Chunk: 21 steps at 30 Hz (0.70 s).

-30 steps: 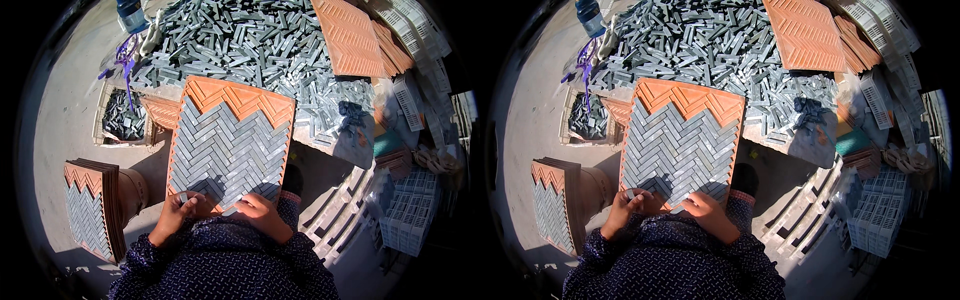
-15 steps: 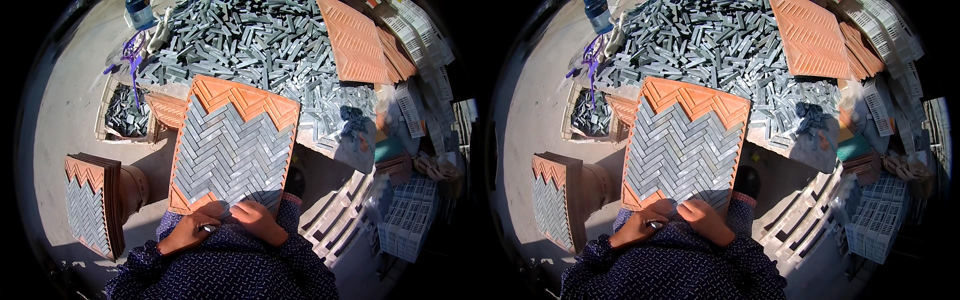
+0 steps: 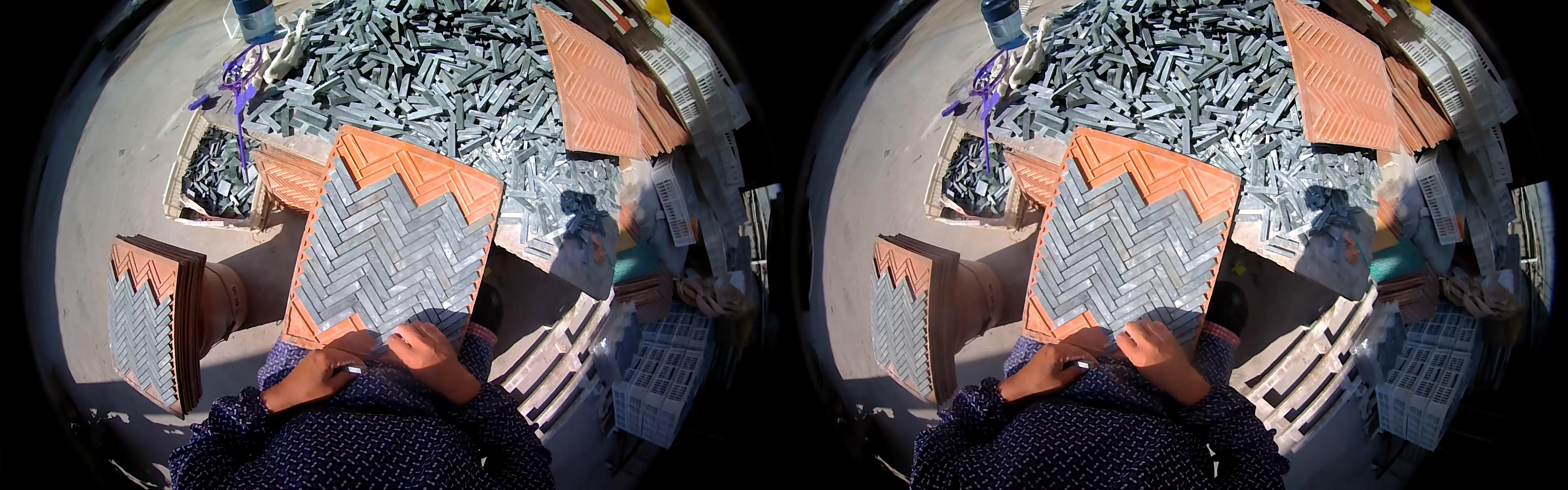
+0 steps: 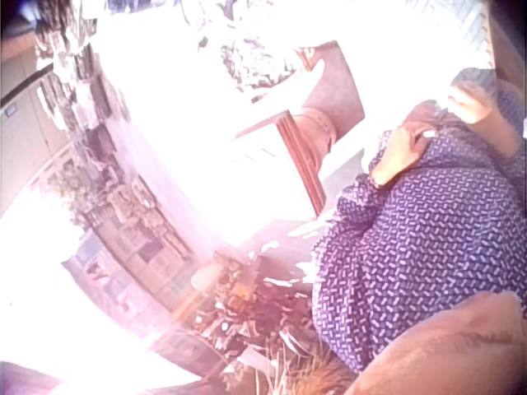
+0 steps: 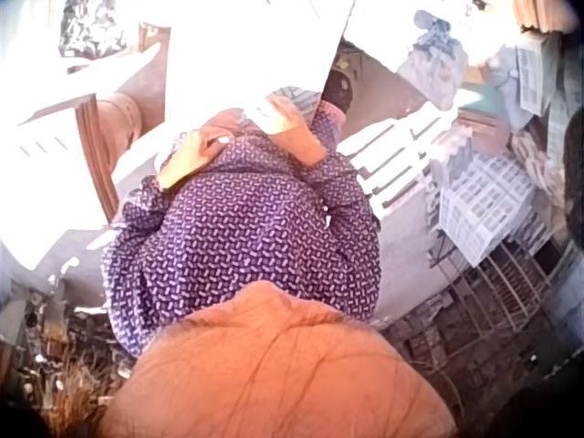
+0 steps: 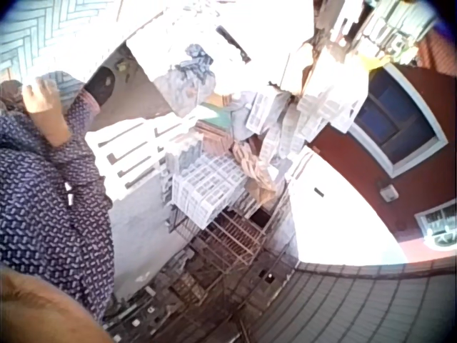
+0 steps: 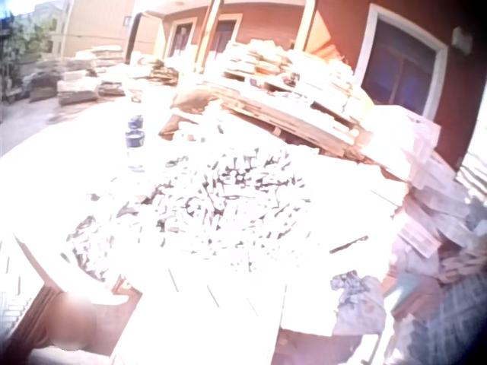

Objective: The person arranges small rectangular tiles onto a square board in a herringbone pattern. They pick tiles from a large pile and place them one by one, completing the pattern on one board before moving to another.

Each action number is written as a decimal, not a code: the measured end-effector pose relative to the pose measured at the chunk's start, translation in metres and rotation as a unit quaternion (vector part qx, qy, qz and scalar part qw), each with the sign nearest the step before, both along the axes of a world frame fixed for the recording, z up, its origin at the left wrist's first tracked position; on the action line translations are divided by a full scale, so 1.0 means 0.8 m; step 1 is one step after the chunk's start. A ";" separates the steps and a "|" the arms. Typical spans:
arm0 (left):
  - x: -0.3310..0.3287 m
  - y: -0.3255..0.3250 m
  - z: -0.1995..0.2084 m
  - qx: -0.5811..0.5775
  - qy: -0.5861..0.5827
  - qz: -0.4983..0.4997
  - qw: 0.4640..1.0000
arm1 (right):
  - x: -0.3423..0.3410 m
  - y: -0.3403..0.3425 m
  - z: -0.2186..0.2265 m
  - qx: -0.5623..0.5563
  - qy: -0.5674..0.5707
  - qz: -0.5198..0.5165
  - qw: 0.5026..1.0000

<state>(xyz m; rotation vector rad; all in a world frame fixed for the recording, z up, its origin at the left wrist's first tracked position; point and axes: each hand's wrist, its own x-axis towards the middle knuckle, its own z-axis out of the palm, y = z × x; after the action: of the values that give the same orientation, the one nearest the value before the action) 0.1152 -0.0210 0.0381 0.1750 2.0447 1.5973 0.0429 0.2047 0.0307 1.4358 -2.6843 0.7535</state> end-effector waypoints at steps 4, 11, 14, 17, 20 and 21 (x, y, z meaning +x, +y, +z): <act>0.000 -0.001 -0.004 0.005 -0.010 0.005 1.000 | 0.006 -0.011 -0.001 -0.055 -0.026 0.029 0.998; -0.006 -0.004 0.001 0.020 -0.035 0.002 0.999 | 0.005 -0.009 -0.020 -0.020 -0.089 0.085 0.992; -0.006 -0.008 -0.004 0.111 -0.091 0.047 0.989 | 0.001 -0.009 -0.010 -0.074 -0.147 0.038 0.986; -0.007 -0.013 -0.009 0.186 -0.172 0.071 0.965 | -0.006 -0.013 0.014 -0.111 -0.227 -0.003 0.968; -0.015 -0.008 0.005 0.231 -0.228 0.065 0.944 | -0.008 -0.030 0.018 -0.198 -0.180 0.028 0.963; -0.015 -0.010 0.002 0.228 -0.226 0.030 0.947 | -0.010 -0.033 0.025 -0.146 -0.220 0.070 0.962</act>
<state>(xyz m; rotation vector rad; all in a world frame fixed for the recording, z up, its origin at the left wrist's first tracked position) 0.1036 -0.0288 0.0396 -0.0859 1.3300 1.9200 0.0346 0.1779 0.0507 1.5407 -2.6080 1.5753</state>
